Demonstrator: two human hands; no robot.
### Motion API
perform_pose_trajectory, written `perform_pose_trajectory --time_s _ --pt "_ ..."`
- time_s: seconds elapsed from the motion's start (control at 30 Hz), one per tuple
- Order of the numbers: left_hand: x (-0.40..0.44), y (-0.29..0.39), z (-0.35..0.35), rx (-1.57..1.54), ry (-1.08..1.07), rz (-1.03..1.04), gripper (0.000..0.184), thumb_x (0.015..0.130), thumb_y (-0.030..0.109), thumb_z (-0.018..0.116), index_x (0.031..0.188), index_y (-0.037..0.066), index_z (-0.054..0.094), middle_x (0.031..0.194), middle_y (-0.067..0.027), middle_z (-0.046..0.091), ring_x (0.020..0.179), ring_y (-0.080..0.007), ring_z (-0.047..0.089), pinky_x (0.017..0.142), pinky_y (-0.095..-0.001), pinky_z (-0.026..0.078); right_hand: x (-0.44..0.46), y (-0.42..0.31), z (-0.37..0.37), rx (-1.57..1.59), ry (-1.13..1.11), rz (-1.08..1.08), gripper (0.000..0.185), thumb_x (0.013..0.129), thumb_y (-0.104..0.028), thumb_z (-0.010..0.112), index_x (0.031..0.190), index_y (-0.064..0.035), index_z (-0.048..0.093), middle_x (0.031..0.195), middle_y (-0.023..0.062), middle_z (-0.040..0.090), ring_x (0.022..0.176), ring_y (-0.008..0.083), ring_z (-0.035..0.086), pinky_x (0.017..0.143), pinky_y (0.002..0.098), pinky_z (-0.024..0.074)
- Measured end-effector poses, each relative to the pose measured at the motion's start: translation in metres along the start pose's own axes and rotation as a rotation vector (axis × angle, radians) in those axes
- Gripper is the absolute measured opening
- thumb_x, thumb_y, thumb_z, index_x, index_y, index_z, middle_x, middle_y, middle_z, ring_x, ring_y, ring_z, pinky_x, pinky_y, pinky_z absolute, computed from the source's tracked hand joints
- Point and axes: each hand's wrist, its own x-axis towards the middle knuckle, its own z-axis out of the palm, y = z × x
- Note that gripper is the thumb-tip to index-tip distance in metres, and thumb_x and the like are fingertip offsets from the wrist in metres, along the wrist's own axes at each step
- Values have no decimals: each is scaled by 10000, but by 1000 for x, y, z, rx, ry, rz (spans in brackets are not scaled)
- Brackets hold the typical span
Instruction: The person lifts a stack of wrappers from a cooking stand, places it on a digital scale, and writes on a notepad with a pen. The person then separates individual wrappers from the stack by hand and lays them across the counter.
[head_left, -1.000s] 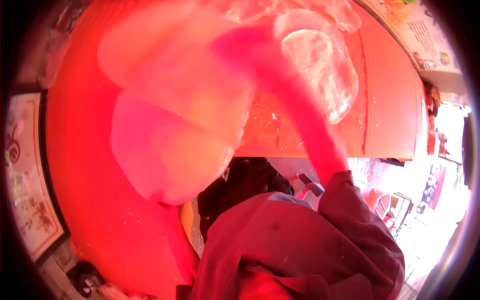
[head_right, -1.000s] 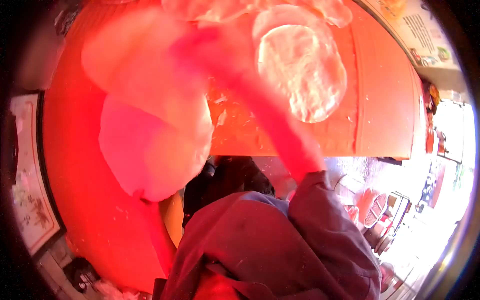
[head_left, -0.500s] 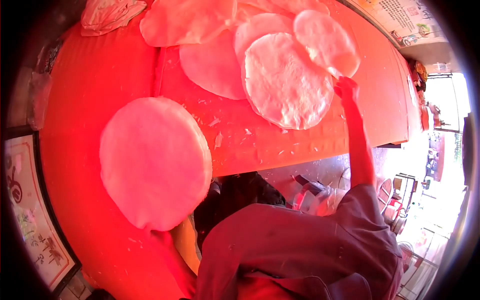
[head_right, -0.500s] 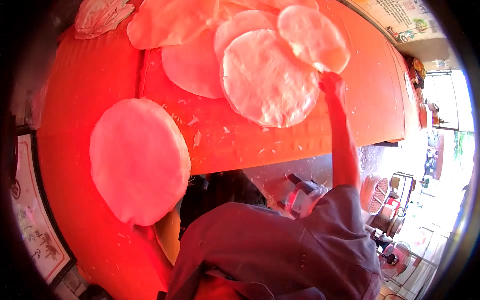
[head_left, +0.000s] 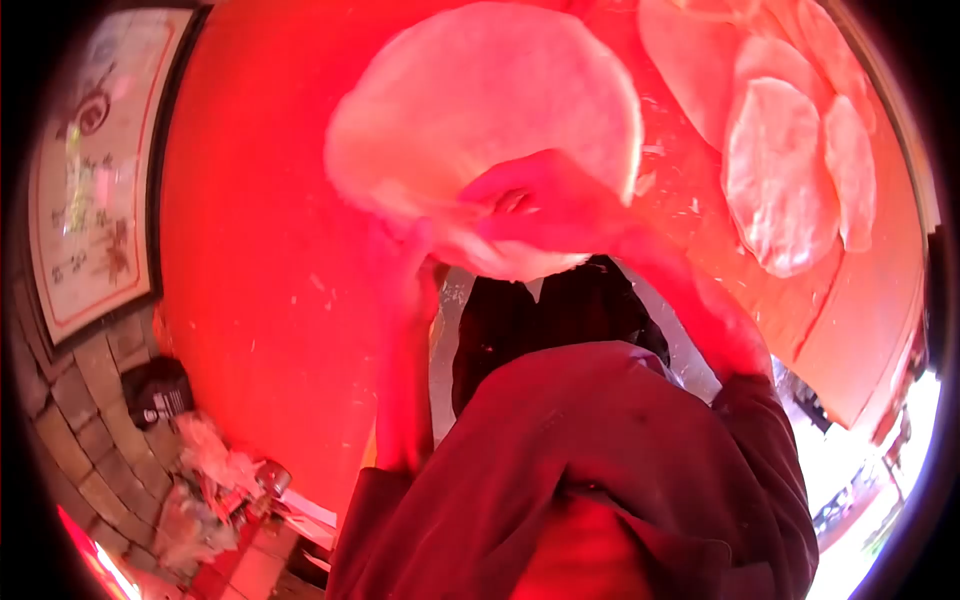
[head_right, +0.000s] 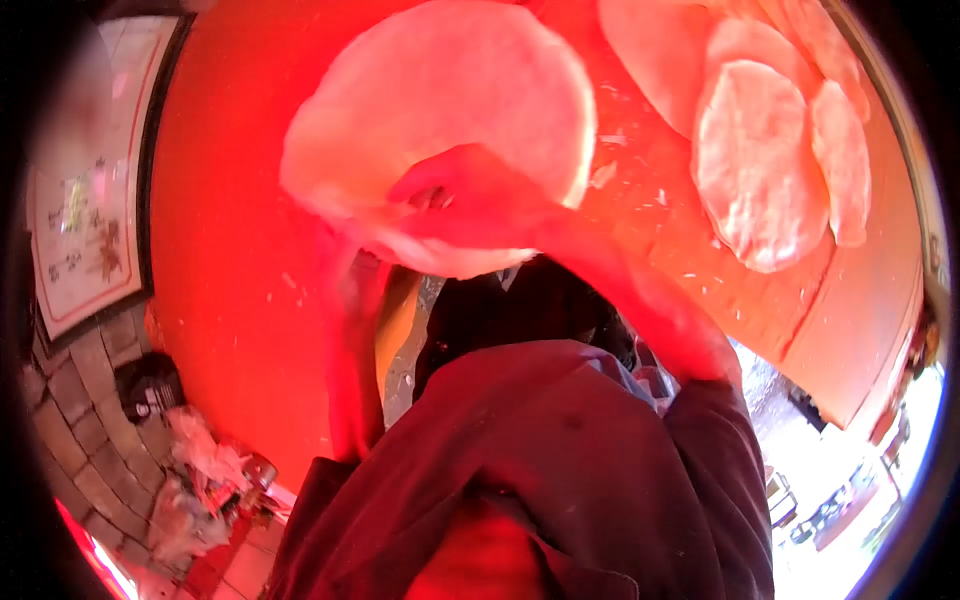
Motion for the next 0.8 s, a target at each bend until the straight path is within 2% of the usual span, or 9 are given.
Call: perform_pose_trajectory --time_s 0.03,0.13,0.23,0.33,0.43,0.47,0.57,0.67,0.8 --pt "-3 4 -7 -1 16 17 513 884 7 602 1362 30 415 1142 -117 595 966 -248 624 825 -427 533 1 3 -3 98 22 -7 390 793 -310 717 1066 -31 707 955 197 701 913 276 687 819 354 549" --pt "-10 14 -19 5 41 45 506 891 9 598 1362 28 414 1146 -121 596 964 -251 626 826 -430 535 13 38 16 -71 143 -160 209 829 -194 723 1000 -73 726 835 110 710 795 215 686 734 292 550" --pt "-12 17 -24 17 46 59 499 898 12 595 1363 26 414 1149 -126 598 963 -254 628 826 -434 537 23 23 34 -301 329 -1 168 841 -212 714 917 -61 720 750 114 678 712 199 674 658 282 533" --pt "-16 21 -28 40 52 68 492 905 15 591 1363 23 413 1152 -130 600 961 -257 631 827 -438 538 21 -6 37 -461 -52 29 182 844 -219 711 902 -47 718 748 106 679 677 190 667 611 293 519" --pt "-22 32 -19 29 76 38 498 894 -9 598 1357 29 419 1175 -115 589 1006 -240 617 845 -409 537 17 19 20 -150 115 24 240 841 -265 721 910 -35 723 754 75 686 698 171 659 629 306 516" --pt "-23 40 -7 3 90 5 512 878 -34 608 1351 36 426 1195 -98 578 1052 -221 601 862 -378 535 17 17 17 -181 65 83 247 813 -238 743 936 -24 724 768 49 692 740 154 655 665 302 514" --pt "-19 30 -17 -38 90 -41 528 848 -66 637 1328 33 441 1205 -83 566 1095 -200 584 888 -345 530 15 31 24 -163 9 -107 274 783 -225 766 972 -30 731 809 57 704 792 145 658 712 291 514" --pt "-21 27 -22 -40 38 -30 547 831 -61 665 1323 29 443 1205 -80 557 1102 -201 574 900 -338 519 24 33 10 34 -108 125 307 766 -212 764 1017 -38 733 869 67 720 817 149 659 745 297 522" --pt "-21 25 -23 135 63 48 573 808 -50 692 1319 26 444 1197 -72 545 1108 -204 559 914 -339 497 25 31 8 -43 -152 111 317 753 -180 744 1038 -39 732 864 68 723 818 155 665 755 296 524"
